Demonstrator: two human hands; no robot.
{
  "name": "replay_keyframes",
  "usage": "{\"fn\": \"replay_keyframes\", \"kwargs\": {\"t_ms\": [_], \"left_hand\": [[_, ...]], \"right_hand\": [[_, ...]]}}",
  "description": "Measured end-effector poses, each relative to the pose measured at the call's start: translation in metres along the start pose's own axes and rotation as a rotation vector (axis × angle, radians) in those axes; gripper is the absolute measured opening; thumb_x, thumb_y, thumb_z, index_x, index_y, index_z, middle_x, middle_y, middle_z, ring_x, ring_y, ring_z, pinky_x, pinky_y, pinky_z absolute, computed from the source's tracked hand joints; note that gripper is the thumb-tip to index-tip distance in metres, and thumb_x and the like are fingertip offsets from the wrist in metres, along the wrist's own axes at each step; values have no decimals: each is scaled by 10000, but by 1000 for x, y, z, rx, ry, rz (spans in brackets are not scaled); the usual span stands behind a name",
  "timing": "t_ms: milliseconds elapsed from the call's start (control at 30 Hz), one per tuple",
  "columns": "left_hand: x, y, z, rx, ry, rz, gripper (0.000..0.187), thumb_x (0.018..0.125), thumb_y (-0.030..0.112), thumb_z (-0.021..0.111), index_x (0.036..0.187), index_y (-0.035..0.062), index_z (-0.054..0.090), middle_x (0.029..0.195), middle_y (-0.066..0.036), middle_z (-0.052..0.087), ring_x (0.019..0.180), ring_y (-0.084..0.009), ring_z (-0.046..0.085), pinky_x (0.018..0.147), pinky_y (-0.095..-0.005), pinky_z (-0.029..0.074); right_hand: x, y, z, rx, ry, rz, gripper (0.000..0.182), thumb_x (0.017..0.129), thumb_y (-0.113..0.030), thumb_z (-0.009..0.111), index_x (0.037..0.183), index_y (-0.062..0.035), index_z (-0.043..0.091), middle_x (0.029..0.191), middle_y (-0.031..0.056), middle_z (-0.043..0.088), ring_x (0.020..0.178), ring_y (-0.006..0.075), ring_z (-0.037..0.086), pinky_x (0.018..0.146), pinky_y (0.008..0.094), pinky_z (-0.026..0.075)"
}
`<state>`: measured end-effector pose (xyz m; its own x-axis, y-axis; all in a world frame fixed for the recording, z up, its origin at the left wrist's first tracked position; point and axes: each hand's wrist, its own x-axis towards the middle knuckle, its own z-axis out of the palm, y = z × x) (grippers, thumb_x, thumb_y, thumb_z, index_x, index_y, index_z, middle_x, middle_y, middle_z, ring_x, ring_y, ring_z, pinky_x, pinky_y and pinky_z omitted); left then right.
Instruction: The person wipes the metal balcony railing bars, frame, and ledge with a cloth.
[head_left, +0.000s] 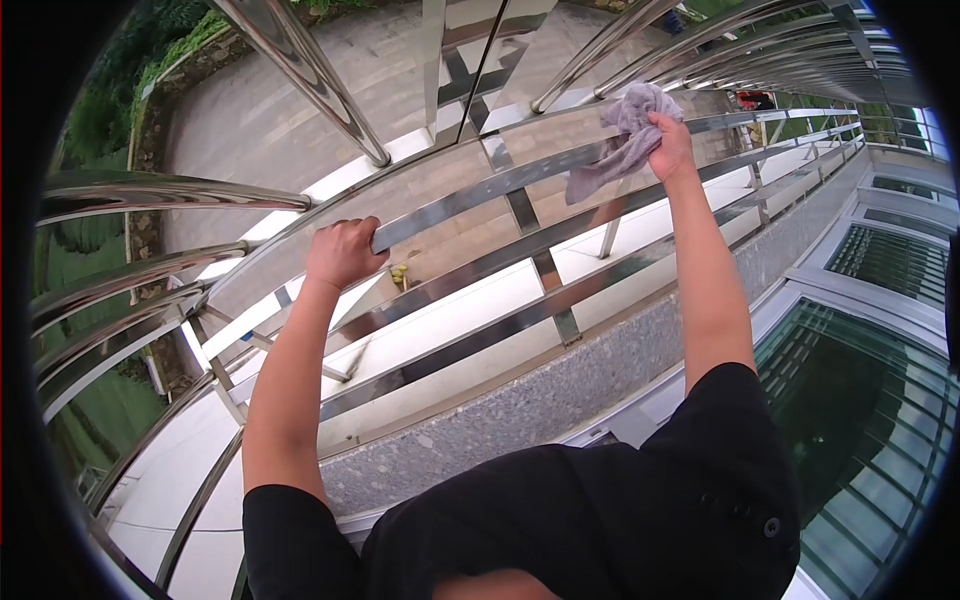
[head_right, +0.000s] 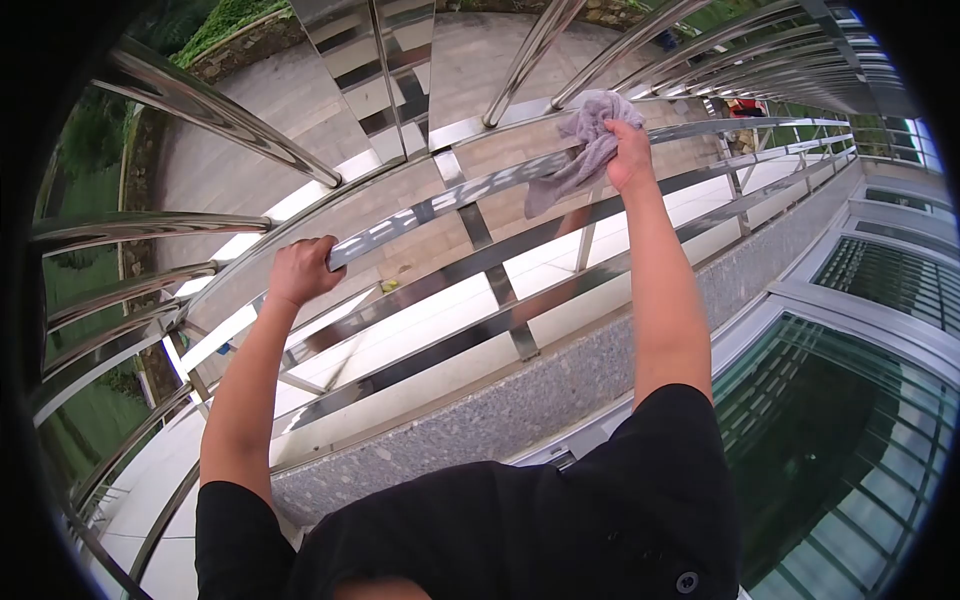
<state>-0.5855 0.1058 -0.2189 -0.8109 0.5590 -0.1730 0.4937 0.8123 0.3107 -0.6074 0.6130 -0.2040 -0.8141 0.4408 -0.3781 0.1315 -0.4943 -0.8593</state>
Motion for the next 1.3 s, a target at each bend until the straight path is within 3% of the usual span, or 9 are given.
{"fn": "replay_keyframes", "kwargs": {"t_ms": [167,233,300,433,533,767,1000,1100,1300], "left_hand": [[1,0,3,15,12,11,207,679,284,659,799,124,608,691,-55,637,687,-278,642,601,-411,523],[2,4,-3,-4,-27,-15,218,675,283,662,828,133,623,687,-55,637,684,-273,643,599,-408,518],[2,1,2,18,-18,-8,233,675,288,673,846,139,624,685,-51,637,681,-266,644,601,-407,515],[2,5,1,26,0,8,234,678,289,680,847,138,619,686,-55,637,676,-269,642,594,-407,514],[2,4,3,32,-3,9,233,680,280,681,852,137,616,689,-57,638,675,-273,642,588,-406,513],[4,4,5,37,15,25,217,674,258,680,844,139,616,704,-56,648,676,-274,642,590,-410,514],[2,4,3,40,13,17,224,675,261,680,857,143,623,707,-57,650,679,-272,644,589,-408,515],[2,4,4,38,24,16,222,677,264,679,858,146,625,709,-58,652,681,-273,645,588,-406,516],[2,5,2,45,0,-1,221,687,274,671,867,154,628,702,-55,650,679,-274,645,589,-406,516]], "right_hand": [[40,-14,36,-645,-218,16,396,746,84,508,1116,-37,582,1037,58,615,964,185,588,832,309,477],[27,-23,64,-954,-446,-211,290,769,91,487,997,-64,578,916,1,576,892,143,553,799,278,446],[21,-45,82,-1247,-568,-109,158,796,91,471,847,-56,501,803,-22,484,793,120,489,747,262,417],[51,-10,53,-1164,-405,-307,20,822,-23,506,839,-27,517,827,54,547,812,180,532,742,291,432],[91,21,25,-1358,-282,-624,238,835,-192,519,944,2,605,981,194,652,945,331,616,799,389,476],[61,14,48,-1446,-92,-780,242,840,-191,480,940,-15,612,894,230,648,903,386,620,783,443,499],[38,40,55,-1476,166,-443,304,787,-153,531,979,74,594,929,274,635,945,411,613,842,446,490],[31,64,53,-1369,368,-758,270,755,-130,561,890,99,607,909,275,638,934,412,618,841,450,491],[-63,44,86,-1104,-210,-79,276,742,-83,546,970,48,630,894,236,654,834,396,627,785,405,504]]}}
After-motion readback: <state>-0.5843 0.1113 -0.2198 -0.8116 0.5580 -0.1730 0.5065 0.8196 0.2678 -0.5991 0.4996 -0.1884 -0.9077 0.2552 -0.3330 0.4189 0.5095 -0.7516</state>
